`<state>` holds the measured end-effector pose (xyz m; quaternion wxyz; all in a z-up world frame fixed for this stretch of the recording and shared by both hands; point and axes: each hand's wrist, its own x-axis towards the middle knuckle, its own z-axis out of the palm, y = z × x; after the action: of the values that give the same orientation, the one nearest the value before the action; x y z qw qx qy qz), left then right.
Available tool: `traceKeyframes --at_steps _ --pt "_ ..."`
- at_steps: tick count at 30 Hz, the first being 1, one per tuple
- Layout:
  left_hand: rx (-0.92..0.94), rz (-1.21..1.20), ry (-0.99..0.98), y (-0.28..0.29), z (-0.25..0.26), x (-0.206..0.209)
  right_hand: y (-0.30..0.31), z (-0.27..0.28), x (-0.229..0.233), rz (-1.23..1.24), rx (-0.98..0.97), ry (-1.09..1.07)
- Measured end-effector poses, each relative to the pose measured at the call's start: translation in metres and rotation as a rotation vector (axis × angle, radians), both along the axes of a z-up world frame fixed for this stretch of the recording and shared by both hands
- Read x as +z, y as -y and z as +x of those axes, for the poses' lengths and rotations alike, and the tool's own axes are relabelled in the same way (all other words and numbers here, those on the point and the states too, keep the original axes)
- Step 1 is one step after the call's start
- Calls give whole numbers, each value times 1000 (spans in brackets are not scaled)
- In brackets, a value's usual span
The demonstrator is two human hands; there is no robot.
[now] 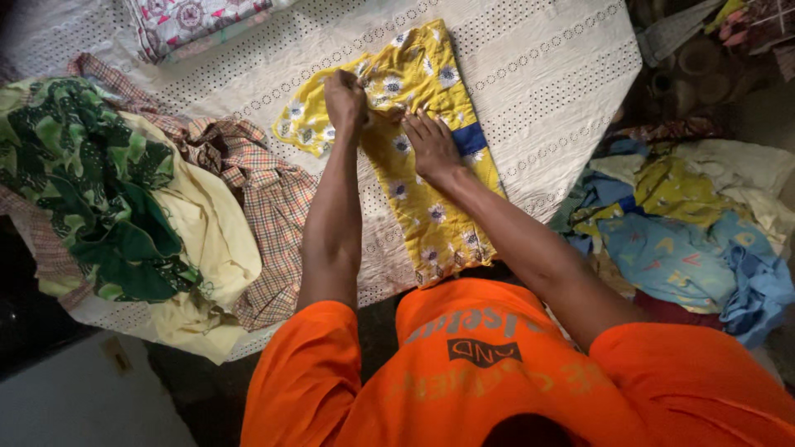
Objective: The person folds a yellow floral-patterned garment and a cream-colored cloth on a table. They smooth each item, fold the sides inward, then fold the bottom and top sections to create compact rectangles.
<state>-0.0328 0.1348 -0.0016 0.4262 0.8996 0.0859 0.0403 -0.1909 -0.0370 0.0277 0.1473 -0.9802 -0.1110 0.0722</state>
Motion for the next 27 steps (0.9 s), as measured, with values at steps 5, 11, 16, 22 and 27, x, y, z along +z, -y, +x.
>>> traceKeyframes --at_steps 5,11,16,22,27 --pt "18 -63 -26 -1 -2 9 5 -2 4 50 14 12" --pt "-9 30 280 17 -19 27 18 -4 1 261 2 78" --pt "-75 -57 292 46 -56 53 49 -24 13 573 -39 233" --pt "-136 -177 81 114 -112 55 103 -56 31 634 -246 75" --pt "-194 -123 75 166 -131 26 137 -61 19 814 -354 110"
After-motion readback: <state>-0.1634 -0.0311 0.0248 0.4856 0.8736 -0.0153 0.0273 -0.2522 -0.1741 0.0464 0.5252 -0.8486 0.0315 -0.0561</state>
